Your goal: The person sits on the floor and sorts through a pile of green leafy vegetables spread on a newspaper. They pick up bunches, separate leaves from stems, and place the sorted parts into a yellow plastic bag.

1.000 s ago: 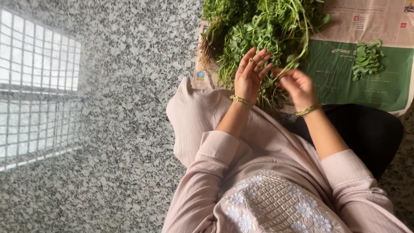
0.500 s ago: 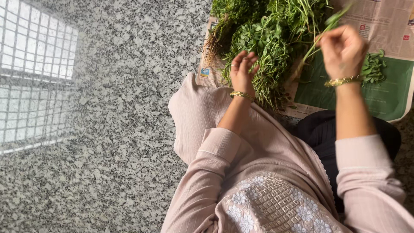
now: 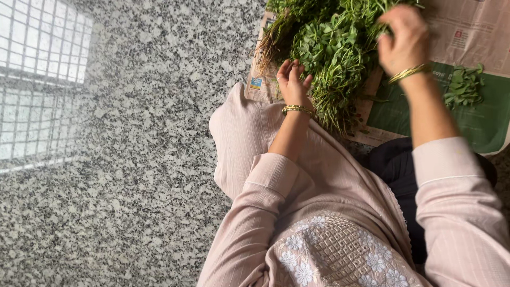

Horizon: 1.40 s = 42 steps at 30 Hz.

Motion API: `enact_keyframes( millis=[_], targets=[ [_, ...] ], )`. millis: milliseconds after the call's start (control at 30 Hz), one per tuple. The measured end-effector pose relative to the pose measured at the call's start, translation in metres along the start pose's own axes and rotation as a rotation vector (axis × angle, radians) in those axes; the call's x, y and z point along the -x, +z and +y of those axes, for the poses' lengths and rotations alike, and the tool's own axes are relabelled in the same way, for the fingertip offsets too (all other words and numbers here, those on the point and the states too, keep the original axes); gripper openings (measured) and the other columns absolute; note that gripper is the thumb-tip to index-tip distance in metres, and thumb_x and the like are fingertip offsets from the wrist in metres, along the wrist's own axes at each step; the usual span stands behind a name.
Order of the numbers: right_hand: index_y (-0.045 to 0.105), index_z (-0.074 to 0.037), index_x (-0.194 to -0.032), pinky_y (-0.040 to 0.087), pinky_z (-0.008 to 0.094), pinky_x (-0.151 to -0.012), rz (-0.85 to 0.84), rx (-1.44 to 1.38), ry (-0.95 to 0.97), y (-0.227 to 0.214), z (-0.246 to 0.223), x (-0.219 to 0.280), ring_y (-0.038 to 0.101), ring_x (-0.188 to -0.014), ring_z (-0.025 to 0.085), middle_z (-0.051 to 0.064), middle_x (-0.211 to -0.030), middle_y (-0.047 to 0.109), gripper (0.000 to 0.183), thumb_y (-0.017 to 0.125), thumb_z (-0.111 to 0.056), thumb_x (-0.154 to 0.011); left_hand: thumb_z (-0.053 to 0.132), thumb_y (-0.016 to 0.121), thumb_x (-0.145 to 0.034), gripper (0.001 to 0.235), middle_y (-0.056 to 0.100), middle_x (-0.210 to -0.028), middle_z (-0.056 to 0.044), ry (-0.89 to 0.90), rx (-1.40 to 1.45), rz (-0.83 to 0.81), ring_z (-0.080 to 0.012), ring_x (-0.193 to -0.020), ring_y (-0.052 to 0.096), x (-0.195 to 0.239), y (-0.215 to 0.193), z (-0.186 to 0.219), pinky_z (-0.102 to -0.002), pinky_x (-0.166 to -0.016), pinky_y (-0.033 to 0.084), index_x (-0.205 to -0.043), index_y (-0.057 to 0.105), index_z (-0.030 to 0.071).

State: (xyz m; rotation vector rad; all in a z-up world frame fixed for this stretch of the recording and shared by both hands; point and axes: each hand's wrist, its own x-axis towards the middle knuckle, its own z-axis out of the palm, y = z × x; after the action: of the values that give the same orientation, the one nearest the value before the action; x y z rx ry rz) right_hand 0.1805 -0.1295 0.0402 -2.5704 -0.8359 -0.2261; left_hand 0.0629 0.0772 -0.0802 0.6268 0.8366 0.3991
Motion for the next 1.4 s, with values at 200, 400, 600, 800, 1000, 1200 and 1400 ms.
enact_keyframes(
  millis=[200, 400, 600, 800, 1000, 1200, 1400],
  targets=[
    [0.071, -0.014, -0.127, 0.043, 0.044, -0.12, -0.222, 0.192, -0.231, 0.06, -0.051, 0.057, 0.054, -0.139, 0.029, 0.012, -0.147, 0.062, 0.041, 0.06, 0.009, -0.095, 0.016, 0.055, -0.102, 0.034, 0.064, -0.131, -0.003, -0.016, -0.029, -0.041, -0.0168, -0.113, 0.063, -0.004, 0.0, -0.008, -0.036, -0.084, 0.056, -0.135, 0.05, 0.014],
    [0.064, -0.017, -0.147, 0.033, 0.053, -0.124, -0.236, 0.189, -0.01, 0.059, -0.046, 0.121, 0.039, -0.152, 0.03, 0.009, -0.163, 0.047, 0.074, 0.058, 0.018, -0.082, 0.015, 0.061, -0.1, 0.024, 0.073, -0.119, -0.003, 0.091, -0.382, -0.144, -0.0174, -0.106, 0.069, -0.012, 0.0, -0.032, -0.033, -0.082, 0.054, -0.124, 0.064, 0.011],
    [0.061, -0.011, -0.147, 0.034, 0.058, -0.118, -0.195, 0.103, 0.028, 0.064, -0.051, 0.13, 0.038, -0.152, 0.035, 0.011, -0.163, 0.044, 0.065, 0.06, 0.009, -0.085, 0.024, 0.071, -0.092, 0.02, 0.075, -0.107, -0.009, 0.693, -1.326, -0.259, -0.0296, -0.103, 0.07, 0.0, 0.017, -0.057, -0.041, -0.09, 0.056, -0.108, 0.075, 0.014],
    [0.059, -0.01, -0.148, 0.034, 0.058, -0.119, -0.189, 0.094, 0.051, 0.068, -0.055, 0.137, 0.037, -0.151, 0.038, 0.011, -0.165, 0.04, 0.07, 0.059, 0.009, -0.081, 0.028, 0.074, -0.081, 0.026, 0.075, -0.098, -0.008, 0.786, -1.535, -0.202, -0.0307, -0.097, 0.068, 0.001, 0.021, -0.048, -0.045, -0.082, 0.054, -0.103, 0.071, 0.015],
    [0.055, -0.01, -0.151, 0.033, 0.06, -0.118, -0.156, 0.077, 0.044, 0.074, -0.052, 0.141, 0.035, -0.151, 0.041, 0.015, -0.166, 0.037, 0.068, 0.059, 0.005, -0.086, 0.018, 0.07, -0.082, 0.035, 0.078, -0.093, -0.008, 0.582, -1.161, -0.194, -0.0294, -0.086, 0.073, 0.006, 0.022, -0.044, -0.043, -0.078, 0.056, -0.117, 0.07, 0.013],
    [0.051, -0.01, -0.154, 0.031, 0.061, -0.12, -0.175, 0.079, 0.076, 0.074, -0.06, 0.139, 0.031, -0.153, 0.04, 0.014, -0.167, 0.033, 0.07, 0.057, 0.006, -0.086, 0.031, 0.078, -0.086, 0.028, 0.08, -0.092, -0.008, 0.43, -1.086, -0.208, -0.0207, -0.08, 0.078, 0.002, 0.019, -0.041, -0.033, -0.077, 0.06, -0.104, 0.078, 0.01],
    [0.043, -0.014, -0.157, 0.026, 0.065, -0.118, -0.281, 0.18, 0.118, 0.073, -0.067, 0.137, 0.025, -0.155, 0.038, 0.014, -0.169, 0.027, 0.077, 0.059, 0.004, -0.084, 0.023, 0.071, -0.096, 0.024, 0.079, -0.095, -0.009, 0.428, -0.82, -0.261, -0.0162, -0.084, 0.077, 0.03, 0.02, -0.04, -0.029, -0.078, 0.06, -0.109, 0.074, 0.003]
  ],
)
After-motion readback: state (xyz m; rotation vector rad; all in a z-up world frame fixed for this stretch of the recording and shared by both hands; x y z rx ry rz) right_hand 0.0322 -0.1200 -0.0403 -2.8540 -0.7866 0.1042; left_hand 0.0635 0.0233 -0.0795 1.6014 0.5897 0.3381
